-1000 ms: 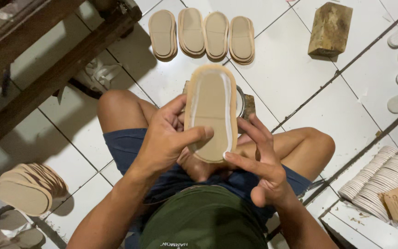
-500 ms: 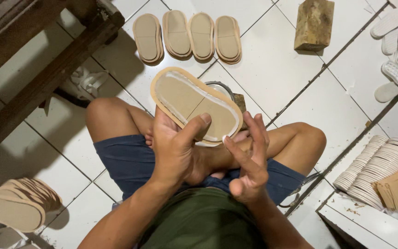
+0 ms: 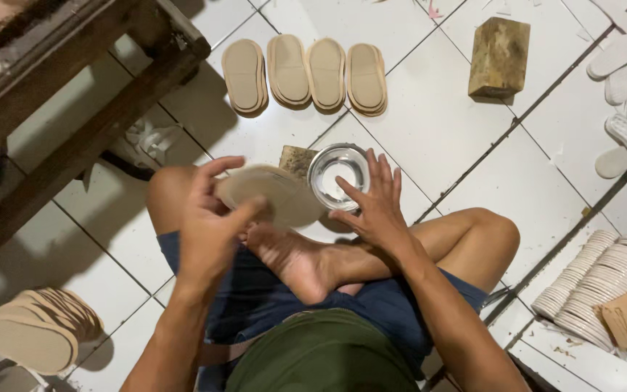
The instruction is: The person sits on the floor of a slipper workshop and applies white glue from a metal bowl onto the edge of foam slipper insoles, pressing the insole into a rubber sole and smoothing the edge by hand, then sets the finished slipper aside and picks up the next insole.
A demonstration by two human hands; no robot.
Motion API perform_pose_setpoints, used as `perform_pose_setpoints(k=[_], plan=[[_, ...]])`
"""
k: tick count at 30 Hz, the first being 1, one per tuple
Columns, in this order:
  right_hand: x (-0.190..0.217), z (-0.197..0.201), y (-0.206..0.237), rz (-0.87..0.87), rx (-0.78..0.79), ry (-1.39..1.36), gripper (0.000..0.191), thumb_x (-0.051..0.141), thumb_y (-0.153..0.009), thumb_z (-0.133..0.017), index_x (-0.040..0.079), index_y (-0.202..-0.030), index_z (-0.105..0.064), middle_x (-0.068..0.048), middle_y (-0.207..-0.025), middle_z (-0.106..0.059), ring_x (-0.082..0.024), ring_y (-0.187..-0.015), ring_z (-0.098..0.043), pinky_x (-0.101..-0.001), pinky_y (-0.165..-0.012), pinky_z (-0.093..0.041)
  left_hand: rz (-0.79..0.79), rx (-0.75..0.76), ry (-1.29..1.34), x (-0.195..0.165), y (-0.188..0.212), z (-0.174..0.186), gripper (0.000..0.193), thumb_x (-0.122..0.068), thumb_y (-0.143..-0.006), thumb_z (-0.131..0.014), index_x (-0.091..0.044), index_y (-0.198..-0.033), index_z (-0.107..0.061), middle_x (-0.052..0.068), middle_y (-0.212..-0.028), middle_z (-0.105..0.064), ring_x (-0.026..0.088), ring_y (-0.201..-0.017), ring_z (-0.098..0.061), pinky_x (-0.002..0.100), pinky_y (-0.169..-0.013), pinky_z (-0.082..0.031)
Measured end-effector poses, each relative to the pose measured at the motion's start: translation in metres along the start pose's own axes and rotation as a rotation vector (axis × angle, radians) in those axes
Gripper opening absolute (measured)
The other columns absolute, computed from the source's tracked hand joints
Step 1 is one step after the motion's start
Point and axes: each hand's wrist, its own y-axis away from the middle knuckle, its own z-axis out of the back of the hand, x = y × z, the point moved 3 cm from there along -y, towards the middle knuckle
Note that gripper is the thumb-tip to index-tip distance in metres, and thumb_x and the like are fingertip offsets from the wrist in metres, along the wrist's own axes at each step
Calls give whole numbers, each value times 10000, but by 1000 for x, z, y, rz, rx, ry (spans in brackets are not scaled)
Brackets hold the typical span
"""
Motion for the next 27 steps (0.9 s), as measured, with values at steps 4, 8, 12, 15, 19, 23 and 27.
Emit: perform_pose_setpoints(k=[4, 8, 12, 15, 19, 23, 27], plan=[[-11, -18, -12, 31, 65, 72, 651, 633, -809, -720, 239, -1326, -705, -288, -1642, -130, -493, -1507, -71, -708, -1152, -32, 58, -129, 488, 8, -6, 18, 353, -4, -921, -719, 28, -1236, -564, 102, -1119, -701, 188, -1013, -682, 326, -928, -576], [-23, -9, -7, -116, 74, 46, 413, 560, -862, -693, 270, -1143, -784, -208, -1686, -193, -443, -1564, -87, -663, -1221, -50, 209, -196, 559, 20, -7, 9, 300, -146, -982, -636, 4, -1234, -570, 105, -1104, -696, 188, -997, -689, 331, -892, -592], [-14, 28, 12, -178, -57, -437, 427, 528, -1075, -496, 225, -1154, -786, -200, -1714, -273, -418, -1615, -140, -564, -1291, -199, 272, -13, 535, 20, -1, -15, 447, -56, -903, -646, -35, -1328, -509, 98, -1129, -691, 185, -999, -698, 338, -887, -602], [15, 74, 29, -64, -102, -835, 577, 608, -1068, -460, 141, -1285, -720, -214, -1699, -317, -407, -1640, -220, -530, -1309, -223, 289, 145, 543, 10, 4, -31, 568, 39, -857, -671, -23, -1384, -468, 138, -1148, -706, 197, -997, -713, 349, -876, -607], [66, 120, 45, 111, -52, -1163, 710, 676, -1028, -463, 56, -1343, -608, -237, -1686, -203, -419, -1618, -158, -545, -1156, -342, 298, 230, 565, -5, 6, -47, 588, 78, -865, -679, 8, -1408, -466, 183, -1142, -726, 207, -979, -731, 344, -856, -618], [84, 134, 45, 187, -73, -1110, 808, 744, -1042, -377, 55, -1355, -662, -248, -1729, -224, -407, -1686, -113, -557, -1396, -99, 305, 327, 551, -12, 13, -57, 586, 93, -859, -679, 44, -1404, -466, 175, -1134, -733, 198, -981, -736, 331, -872, -619], [70, 133, 36, 161, -188, -1226, 877, 792, -1024, -294, 67, -1349, -667, -237, -1723, -198, -368, -1664, -106, -528, -1388, -74, 352, 471, 407, -12, 27, -57, 665, 79, -872, -728, 30, -1490, -487, 126, -1060, -731, 107, -815, -655, 236, -666, -524]])
